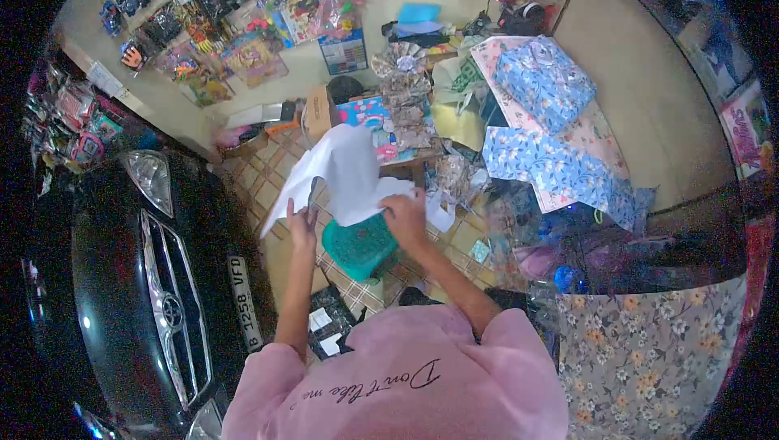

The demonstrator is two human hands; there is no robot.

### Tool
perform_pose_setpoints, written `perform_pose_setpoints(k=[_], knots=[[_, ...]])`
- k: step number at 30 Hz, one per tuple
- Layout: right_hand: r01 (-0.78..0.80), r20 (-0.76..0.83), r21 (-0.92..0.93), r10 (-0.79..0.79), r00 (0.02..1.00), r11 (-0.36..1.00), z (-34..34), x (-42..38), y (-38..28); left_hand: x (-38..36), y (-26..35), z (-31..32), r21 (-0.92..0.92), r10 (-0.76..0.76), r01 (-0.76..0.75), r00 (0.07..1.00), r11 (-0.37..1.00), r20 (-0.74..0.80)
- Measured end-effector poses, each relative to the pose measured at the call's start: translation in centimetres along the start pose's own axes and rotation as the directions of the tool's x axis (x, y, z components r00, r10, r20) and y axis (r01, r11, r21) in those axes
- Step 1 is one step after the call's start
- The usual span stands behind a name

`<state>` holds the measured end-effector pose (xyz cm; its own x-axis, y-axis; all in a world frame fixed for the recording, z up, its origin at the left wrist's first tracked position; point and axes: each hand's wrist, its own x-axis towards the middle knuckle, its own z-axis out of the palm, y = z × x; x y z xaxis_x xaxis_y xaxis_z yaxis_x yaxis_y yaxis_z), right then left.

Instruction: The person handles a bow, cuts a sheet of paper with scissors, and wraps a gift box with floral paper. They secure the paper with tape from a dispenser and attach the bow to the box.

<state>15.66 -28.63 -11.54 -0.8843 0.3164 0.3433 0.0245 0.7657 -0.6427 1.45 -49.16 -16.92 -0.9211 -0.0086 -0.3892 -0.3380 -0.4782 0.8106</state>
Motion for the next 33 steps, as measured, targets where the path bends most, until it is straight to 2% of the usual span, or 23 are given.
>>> perform_pose_setpoints(k=[2,5,8,9,10,11,12,13,14,16,19,20,21,22,24,26,27,30,33], knots=[[-0.104,-0.059,-0.037,0.102,0.993,0.994,-2.0,0.2,2.0,1.0,0.5,-1.3,-0.052,-0.076,0.076,0.997,0.996,-0.012],[-0.048,-0.168,-0.091,0.032,0.985,0.995,-4.7,-0.6,4.5,5.8,-2.5,-7.1,0.0,-0.002,0.002,0.997,1.0,0.082],[-0.044,-0.148,-0.189,0.016,0.989,0.981,-5.2,-2.6,5.5,7.2,-5.0,-10.6,0.067,0.038,-0.044,0.995,0.997,0.092],[-0.022,-0.121,-0.205,-0.003,0.993,0.979,-4.8,-3.5,6.2,8.7,-6.1,-11.8,0.338,0.058,-0.062,0.998,0.939,0.023],[-0.044,-0.062,-0.186,0.033,0.998,0.982,-4.1,-4.4,6.7,8.6,-6.0,-11.8,0.606,0.079,-0.037,0.996,0.795,-0.042],[-0.063,-0.004,-0.171,0.063,0.998,0.983,-3.4,-5.3,7.2,8.6,-6.0,-11.7,0.813,0.116,0.01,0.989,0.582,-0.095],[-0.083,0.054,-0.16,0.092,0.994,0.984,-2.8,-6.3,7.6,8.5,-6.1,-11.6,0.944,0.161,0.077,0.978,0.321,-0.134],[-0.096,0.155,-0.213,0.13,0.979,0.972,-2.0,-7.2,7.7,9.5,-7.7,-12.0,0.992,0.29,0.037,0.954,0.121,-0.071],[-0.102,0.251,-0.267,0.172,0.953,0.958,-1.3,-8.3,7.8,10.0,-9.6,-12.5,1.0,0.3,0.013,0.954,-0.016,-0.008],[0.021,0.268,-0.279,0.057,0.962,0.96,-0.3,-10.3,7.5,6.5,-9.9,-7.7,0.955,0.285,-0.038,0.95,-0.296,0.126],[0.038,0.523,-0.331,0.15,0.839,0.943,0.3,-11.0,7.0,6.1,-13.4,-5.4,0.871,0.186,-0.362,0.88,-0.331,0.437],[0.056,0.548,-0.328,0.142,0.824,0.943,0.6,-11.1,7.0,5.7,-14.8,-4.6,0.863,0.059,-0.436,0.884,-0.255,0.463],[0.071,0.573,-0.324,0.136,0.808,0.944,1.1,-11.2,6.8,5.7,-17.1,-4.9,0.835,0.012,-0.548,0.835,-0.056,0.549],[0.082,0.6,-0.32,0.136,0.788,0.944,1.3,-11.5,6.5,5.3,-19.1,-5.1,0.792,-0.131,-0.61,0.783,0.025,0.608],[0.128,0.628,-0.311,0.103,0.771,0.942,1.6,-10.8,5.8,3.7,-23.5,-6.4,0.708,-0.235,-0.696,0.712,-0.116,0.662],[0.178,0.672,-0.335,0.102,0.733,0.925,1.9,-9.0,4.5,2.7,-26.8,-9.5,0.751,-0.315,-0.656,0.729,-0.069,0.608],[0.182,0.665,-0.316,0.081,0.742,0.931,2.5,-8.3,4.1,2.3,-28.3,-10.7,0.771,-0.355,-0.635,0.732,-0.044,0.582],[0.265,0.597,-0.252,-0.066,0.8,0.931,5.3,-6.1,3.2,2.2,-31.2,-14.2,0.718,-0.397,-0.691,0.683,-0.081,0.613],[0.364,0.536,-0.214,-0.202,0.82,0.907,10.3,-4.9,3.2,3.1,-32.2,-15.4,0.718,-0.313,-0.696,0.687,-0.025,0.656]])
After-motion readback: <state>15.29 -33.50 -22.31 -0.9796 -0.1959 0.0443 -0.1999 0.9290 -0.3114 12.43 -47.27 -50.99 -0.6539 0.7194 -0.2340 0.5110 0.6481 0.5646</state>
